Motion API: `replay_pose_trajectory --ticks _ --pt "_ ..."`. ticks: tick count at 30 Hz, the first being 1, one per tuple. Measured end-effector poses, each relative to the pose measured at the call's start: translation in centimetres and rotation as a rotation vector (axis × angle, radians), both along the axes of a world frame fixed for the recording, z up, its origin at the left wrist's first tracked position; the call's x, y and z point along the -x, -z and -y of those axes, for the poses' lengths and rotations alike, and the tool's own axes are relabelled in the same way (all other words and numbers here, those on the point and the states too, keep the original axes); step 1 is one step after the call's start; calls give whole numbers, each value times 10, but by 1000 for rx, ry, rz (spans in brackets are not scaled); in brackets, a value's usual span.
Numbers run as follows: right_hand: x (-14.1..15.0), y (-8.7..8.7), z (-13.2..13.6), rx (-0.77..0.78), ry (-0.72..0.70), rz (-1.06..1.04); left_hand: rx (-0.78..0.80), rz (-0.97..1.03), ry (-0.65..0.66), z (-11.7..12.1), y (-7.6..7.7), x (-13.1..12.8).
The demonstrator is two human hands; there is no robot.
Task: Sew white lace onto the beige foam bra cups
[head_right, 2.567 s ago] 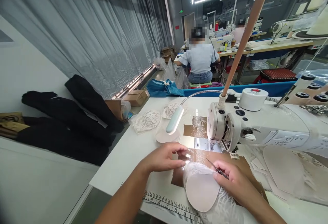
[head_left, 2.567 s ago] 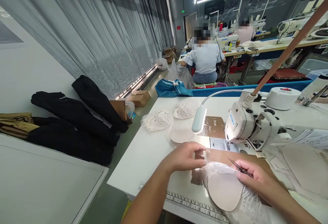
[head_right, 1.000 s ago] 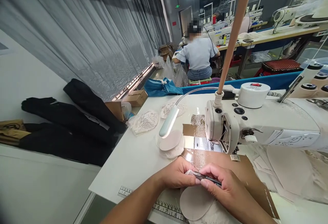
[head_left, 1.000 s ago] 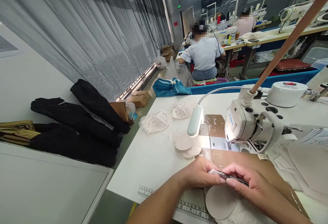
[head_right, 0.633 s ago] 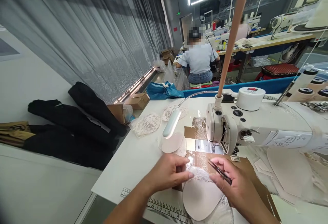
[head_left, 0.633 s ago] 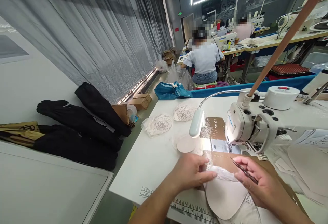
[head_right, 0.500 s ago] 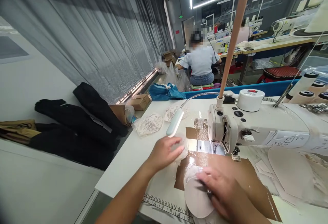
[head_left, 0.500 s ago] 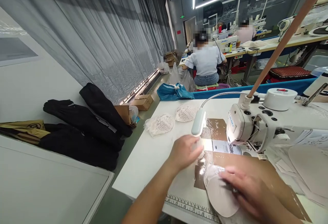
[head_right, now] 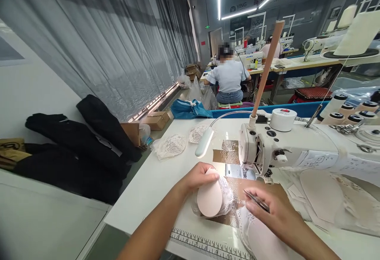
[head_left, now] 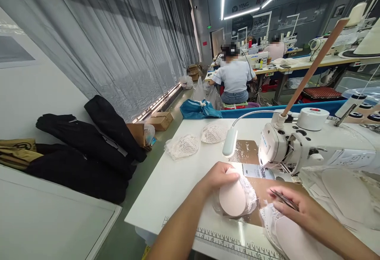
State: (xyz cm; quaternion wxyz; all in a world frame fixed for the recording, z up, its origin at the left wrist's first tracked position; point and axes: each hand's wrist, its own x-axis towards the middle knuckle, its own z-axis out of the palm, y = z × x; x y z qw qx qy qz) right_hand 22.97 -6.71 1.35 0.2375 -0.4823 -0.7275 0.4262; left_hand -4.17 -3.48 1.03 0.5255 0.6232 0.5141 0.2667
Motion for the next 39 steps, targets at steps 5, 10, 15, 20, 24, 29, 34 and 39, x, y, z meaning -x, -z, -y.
replay_pose_trajectory --ticks 5,10,15,20,24,29,34,39 --pt "44 8 -17 61 -157 -178 2 112 50 1 5 0" --pt "50 33 -14 84 -122 -199 -49 119 99 5 2 2" --pt "45 32 -12 103 -127 -234 -171 -37 198 11 -2 -11" --pt "40 28 -12 104 -111 -184 27 63 258 9 9 -17" --pt "28 22 -14 107 -46 -97 94 131 262 7 11 -15" --pt "17 20 -17 205 -94 -50 134 164 275 7 6 -15" --pt "21 23 -18 232 -203 -125 225 184 173 8 9 -18" --pt "30 18 -16 240 -244 -174 241 202 160 9 7 -20"
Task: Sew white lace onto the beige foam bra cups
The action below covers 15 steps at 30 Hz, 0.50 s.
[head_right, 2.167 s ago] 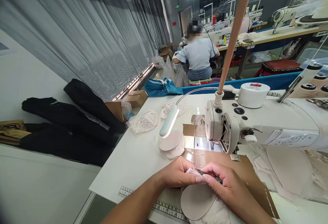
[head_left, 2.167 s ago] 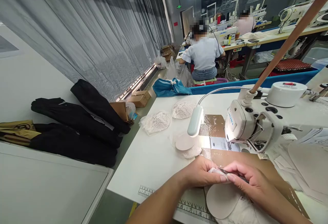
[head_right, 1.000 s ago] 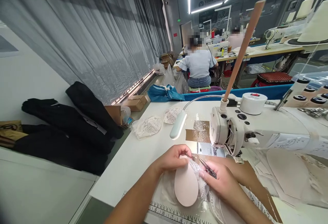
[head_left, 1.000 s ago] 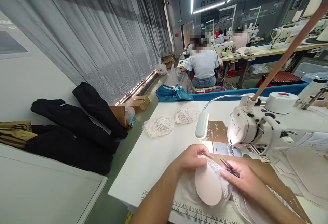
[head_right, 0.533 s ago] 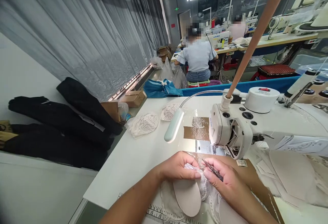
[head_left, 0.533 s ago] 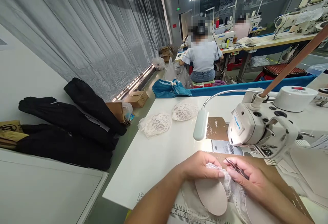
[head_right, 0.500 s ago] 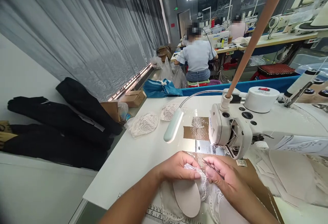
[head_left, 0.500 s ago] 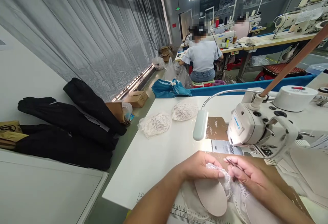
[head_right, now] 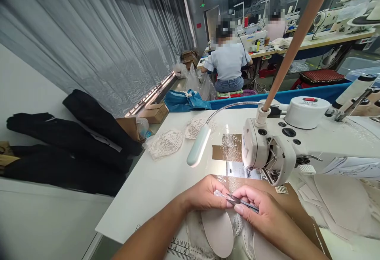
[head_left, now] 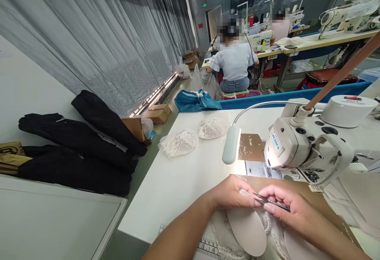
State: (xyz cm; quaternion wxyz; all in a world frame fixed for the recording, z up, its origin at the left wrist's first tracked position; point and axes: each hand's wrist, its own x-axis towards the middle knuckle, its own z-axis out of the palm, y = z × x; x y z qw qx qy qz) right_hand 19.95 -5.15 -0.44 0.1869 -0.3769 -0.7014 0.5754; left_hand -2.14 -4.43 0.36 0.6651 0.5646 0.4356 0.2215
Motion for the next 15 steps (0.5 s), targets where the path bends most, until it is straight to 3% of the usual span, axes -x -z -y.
replay_pose_trajectory --ticks 6,11,15 --pt "5 -1 0 -63 52 53 -15 -56 12 0 0 1" --pt "9 10 1 25 174 -57 -52 -46 24 -1 7 -1" --pt "10 13 -2 33 92 -9 -115 -94 171 -3 0 9"
